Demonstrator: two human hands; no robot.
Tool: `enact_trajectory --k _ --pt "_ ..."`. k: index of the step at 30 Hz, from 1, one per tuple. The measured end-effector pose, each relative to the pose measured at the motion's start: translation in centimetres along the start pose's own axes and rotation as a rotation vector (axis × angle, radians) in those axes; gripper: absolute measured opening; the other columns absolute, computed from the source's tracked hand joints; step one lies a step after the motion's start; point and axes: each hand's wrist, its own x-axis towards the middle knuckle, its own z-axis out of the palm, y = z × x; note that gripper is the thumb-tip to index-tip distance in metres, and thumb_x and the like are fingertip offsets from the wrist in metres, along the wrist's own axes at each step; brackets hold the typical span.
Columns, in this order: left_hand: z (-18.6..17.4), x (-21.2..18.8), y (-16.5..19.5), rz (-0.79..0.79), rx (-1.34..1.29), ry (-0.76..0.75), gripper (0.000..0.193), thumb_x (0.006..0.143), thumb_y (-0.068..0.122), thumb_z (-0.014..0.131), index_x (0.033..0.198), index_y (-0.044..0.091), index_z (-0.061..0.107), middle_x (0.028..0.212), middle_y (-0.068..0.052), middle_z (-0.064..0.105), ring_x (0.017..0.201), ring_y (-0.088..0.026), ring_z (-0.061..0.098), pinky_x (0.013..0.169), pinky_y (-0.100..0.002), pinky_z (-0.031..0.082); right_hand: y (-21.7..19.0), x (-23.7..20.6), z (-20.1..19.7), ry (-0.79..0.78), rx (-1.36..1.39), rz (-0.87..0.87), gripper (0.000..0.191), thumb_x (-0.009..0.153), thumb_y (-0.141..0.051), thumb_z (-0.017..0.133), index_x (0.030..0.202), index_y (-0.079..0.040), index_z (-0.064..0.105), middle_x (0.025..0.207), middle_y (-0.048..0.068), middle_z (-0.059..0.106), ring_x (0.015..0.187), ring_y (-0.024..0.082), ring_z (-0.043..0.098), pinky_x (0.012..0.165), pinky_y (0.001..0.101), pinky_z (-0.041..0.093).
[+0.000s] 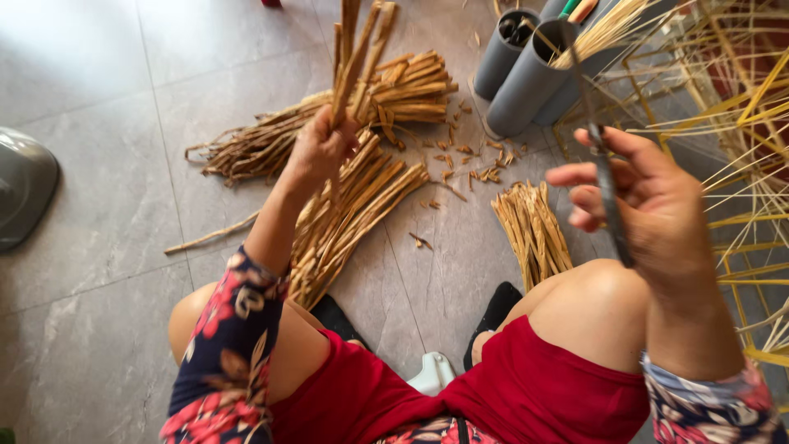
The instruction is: The person sits on the floor and uses shears to trim the ends of dried plant stems. They repeatedly pick up bundles, cut the tips, and place the trimmed pieces aside.
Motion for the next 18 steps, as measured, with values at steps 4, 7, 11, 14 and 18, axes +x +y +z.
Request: enact_trajectory --k 4,7,11,14,18 --pt "2.3 -5.1 3.4 0.013 -0.281 -0.330 0.013 0.110 0.020 0.055 0.118 0.010 0.054 0.082 0.001 0.057 0.074 -0.010 0.057 0.067 -0.027 0.051 0.0 2.6 3.3 -0.059 0.334 -0.152 0.064 0.098 -0.023 0.074 0.151 -0.005 0.045 0.137 0.020 0.068 0.097 0.012 0.072 0.082 0.0243 0.062" --pt "5.3 -8.4 4.1 -0.065 -0.440 -0.492 0.028 0.105 0.023 0.056 0.129 0.009 0.054 0.087 -0.001 0.063 0.079 -0.012 0.063 0.071 -0.030 0.057 1.7 3.8 5.7 -0.082 0.546 -0.105 0.064 0.095 -0.024 0.078 0.146 -0.008 0.043 0.130 0.019 0.071 0.079 0.010 0.069 0.064 0.0216 0.058" --pt "8.2 -10.6 3.8 -0.199 -0.420 -0.734 0.041 0.108 0.037 0.050 0.135 0.006 0.056 0.090 -0.003 0.064 0.080 -0.013 0.065 0.072 -0.029 0.057 4.8 3.8 7.7 -0.041 0.542 -0.032 0.069 0.090 -0.012 0.082 0.148 -0.011 0.044 0.119 0.013 0.069 0.079 0.006 0.065 0.059 0.0187 0.052" --pt "9.9 -10.3 3.0 -0.244 -0.525 -0.753 0.046 0.107 0.043 0.047 0.137 0.007 0.054 0.093 -0.004 0.066 0.084 -0.015 0.068 0.077 -0.031 0.060 6.4 3.7 7.8 -0.044 0.580 0.037 0.066 0.091 -0.005 0.082 0.147 -0.010 0.046 0.108 0.008 0.068 0.078 0.007 0.065 0.059 0.0185 0.050" --pt "11.5 -9.0 1.8 -0.133 -0.616 -0.582 0.041 0.106 0.035 0.054 0.135 0.007 0.052 0.102 -0.007 0.066 0.091 -0.018 0.070 0.083 -0.036 0.062 7.3 4.0 7.9 -0.023 0.589 0.040 0.059 0.090 -0.001 0.077 0.140 -0.006 0.046 0.108 0.004 0.071 0.091 0.008 0.070 0.073 0.0202 0.056"
